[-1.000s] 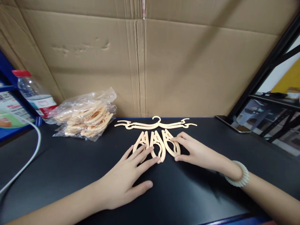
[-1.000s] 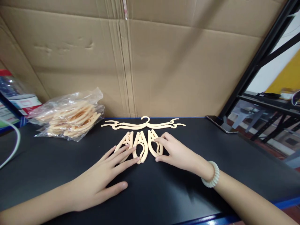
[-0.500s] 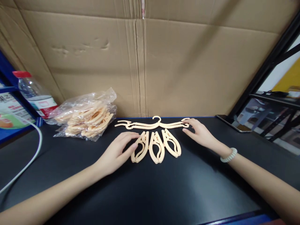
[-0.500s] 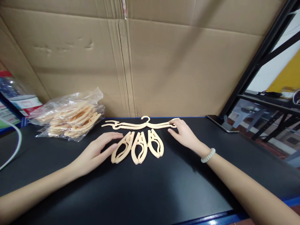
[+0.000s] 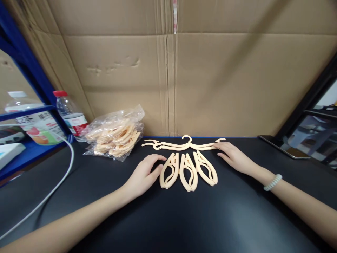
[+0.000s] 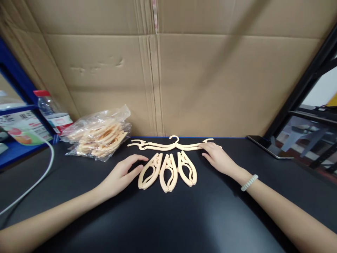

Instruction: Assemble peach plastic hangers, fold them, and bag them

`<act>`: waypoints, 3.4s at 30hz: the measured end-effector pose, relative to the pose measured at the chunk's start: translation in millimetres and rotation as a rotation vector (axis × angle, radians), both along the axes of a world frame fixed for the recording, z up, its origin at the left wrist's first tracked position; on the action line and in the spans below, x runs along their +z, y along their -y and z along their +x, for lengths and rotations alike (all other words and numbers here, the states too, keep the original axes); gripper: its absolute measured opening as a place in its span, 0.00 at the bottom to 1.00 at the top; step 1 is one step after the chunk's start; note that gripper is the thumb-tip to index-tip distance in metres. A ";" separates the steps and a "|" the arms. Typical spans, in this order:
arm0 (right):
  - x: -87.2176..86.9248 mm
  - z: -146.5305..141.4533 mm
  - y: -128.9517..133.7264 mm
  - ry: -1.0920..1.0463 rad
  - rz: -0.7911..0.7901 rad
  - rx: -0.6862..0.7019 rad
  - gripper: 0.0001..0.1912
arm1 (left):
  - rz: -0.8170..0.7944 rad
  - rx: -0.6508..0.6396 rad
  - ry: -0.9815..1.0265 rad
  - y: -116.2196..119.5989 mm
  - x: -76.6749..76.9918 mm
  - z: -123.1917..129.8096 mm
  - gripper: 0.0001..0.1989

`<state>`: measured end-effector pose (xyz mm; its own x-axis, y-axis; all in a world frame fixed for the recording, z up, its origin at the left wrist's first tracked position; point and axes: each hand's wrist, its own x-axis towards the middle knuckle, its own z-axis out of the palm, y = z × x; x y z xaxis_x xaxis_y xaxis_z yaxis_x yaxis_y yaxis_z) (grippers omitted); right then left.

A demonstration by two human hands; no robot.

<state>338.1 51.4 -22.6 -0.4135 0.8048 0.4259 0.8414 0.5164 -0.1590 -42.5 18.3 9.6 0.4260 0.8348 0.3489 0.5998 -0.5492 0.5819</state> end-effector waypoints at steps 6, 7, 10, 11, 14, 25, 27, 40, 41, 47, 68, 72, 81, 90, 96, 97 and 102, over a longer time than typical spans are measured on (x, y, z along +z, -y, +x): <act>-2.7 -1.1 0.8 -0.015 0.005 -0.005 0.19 | -0.016 0.007 0.010 -0.5 -0.2 -0.7 0.12; -2.6 -1.1 1.1 -0.020 0.007 -0.001 0.19 | -0.012 0.002 0.009 -0.4 -0.2 -0.6 0.12; -2.1 -0.6 1.0 -0.038 0.015 0.016 0.17 | 0.001 -0.016 0.001 -0.3 -0.2 -0.3 0.12; -2.2 -0.4 0.5 -0.042 0.018 0.023 0.16 | 0.004 -0.018 0.000 -0.5 -0.5 -0.2 0.12; -3.4 0.3 -2.0 -0.055 0.031 0.046 0.16 | 0.008 -0.019 0.004 -1.9 -2.2 0.0 0.12; -6.9 0.2 -4.0 -0.083 0.030 0.056 0.18 | 0.042 -0.040 -0.010 -2.0 -5.7 -1.0 0.13; -5.3 -0.7 -3.3 -0.082 0.027 0.050 0.18 | 0.046 -0.045 -0.015 -1.9 -5.0 -0.6 0.13; -3.9 -2.1 -3.5 -0.102 0.034 0.057 0.14 | 0.074 -0.072 -0.025 -2.7 -5.8 -0.7 0.12; -2.1 -3.3 -2.6 -0.106 0.031 0.060 0.13 | 0.077 -0.070 -0.023 -2.9 -5.8 -0.7 0.12; 5.1 -9.2 2.1 -0.153 0.028 0.051 0.11 | 0.068 -0.045 0.006 -2.5 -3.6 -0.5 0.12; 42.5 -17.6 27.6 -0.400 0.244 -0.147 0.09 | -0.109 0.192 0.410 -6.0 -11.6 0.0 0.22; 44.0 -23.2 31.4 -0.370 0.260 -0.103 0.08 | -0.072 0.163 0.460 -2.1 -7.1 2.4 0.15; 40.2 -37.3 40.2 -0.335 0.207 0.006 0.05 | 0.052 0.027 0.354 8.0 -6.0 5.8 0.23; 38.8 -44.5 45.3 -0.293 0.186 0.062 0.09 | -0.014 -0.011 0.211 11.4 -1.3 6.9 0.30; 40.4 -41.0 45.2 -0.020 0.252 0.117 0.11 | -0.137 0.028 0.348 4.8 -3.1 4.0 0.23; 41.8 -40.8 46.2 0.046 0.279 0.081 0.10 | -0.142 0.029 0.349 4.0 -3.3 3.6 0.22; 45.8 -38.7 53.8 0.204 0.417 -0.119 0.13 | -0.154 0.006 0.341 4.3 -1.5 4.3 0.21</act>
